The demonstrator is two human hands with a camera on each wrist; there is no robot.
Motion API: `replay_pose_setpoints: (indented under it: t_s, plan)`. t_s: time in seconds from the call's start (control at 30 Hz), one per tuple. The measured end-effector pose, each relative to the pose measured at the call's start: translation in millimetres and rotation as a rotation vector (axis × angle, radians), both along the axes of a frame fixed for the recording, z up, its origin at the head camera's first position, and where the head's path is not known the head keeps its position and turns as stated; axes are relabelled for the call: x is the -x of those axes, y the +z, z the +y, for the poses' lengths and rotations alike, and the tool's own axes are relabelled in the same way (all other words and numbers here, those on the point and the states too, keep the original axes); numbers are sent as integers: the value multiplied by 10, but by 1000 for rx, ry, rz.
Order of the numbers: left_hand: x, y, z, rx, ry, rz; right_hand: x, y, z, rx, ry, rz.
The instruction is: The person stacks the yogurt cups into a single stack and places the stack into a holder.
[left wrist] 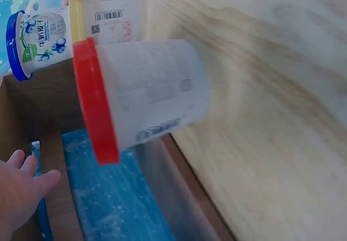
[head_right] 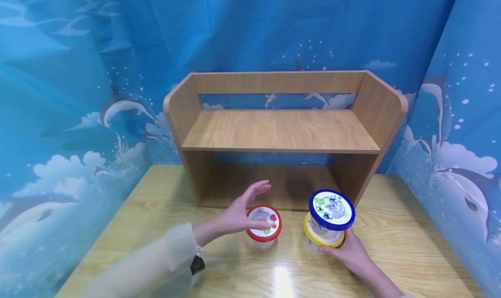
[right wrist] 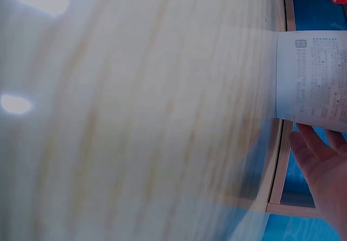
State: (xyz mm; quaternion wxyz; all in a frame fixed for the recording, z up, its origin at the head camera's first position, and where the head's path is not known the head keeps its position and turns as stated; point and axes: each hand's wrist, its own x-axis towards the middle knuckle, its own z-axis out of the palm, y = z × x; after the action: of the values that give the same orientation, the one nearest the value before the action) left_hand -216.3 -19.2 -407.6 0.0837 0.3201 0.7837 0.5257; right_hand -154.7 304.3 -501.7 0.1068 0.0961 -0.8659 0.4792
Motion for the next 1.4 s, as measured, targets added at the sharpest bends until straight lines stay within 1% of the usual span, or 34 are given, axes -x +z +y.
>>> replay_pose_setpoints:
  t_s: [0.1, 0.23, 0.4, 0.57, 0.7, 0.83, 1.0, 1.13, 1.2, 1.4]
  plan:
    - [-12, -72, -72, -12, 14, -11, -7, 0, 4, -4, -2, -2]
    - [-25, -179, -146, -29, 48, -25, -8, -5, 12, -6, -5, -5]
    - [-32, -322, -198, -45, 91, -39, -9, -8, 15, 0, -11, -7]
    - [-70, -489, -203, -37, 114, -65, -17, -6, 22, -3, -6, -23]
    - [-89, -615, -176, -38, 119, -86, -17, -1, 24, -3, -7, -22]
    - [-102, -708, -160, -55, 116, -138, -22, 1, 20, -10, -18, -19]
    - [-108, -792, -162, -61, 112, -192, -30, 4, 8, -23, -17, -36]
    - [-84, -846, -149, -43, 134, -205, -31, 20, -5, -8, -12, -31]
    - [-70, -860, -135, -38, 143, -212, -31, 24, -8, -5, -12, -26]
    - [-49, -869, -99, -37, 133, -231, -21, 34, -7, -28, -23, -32]
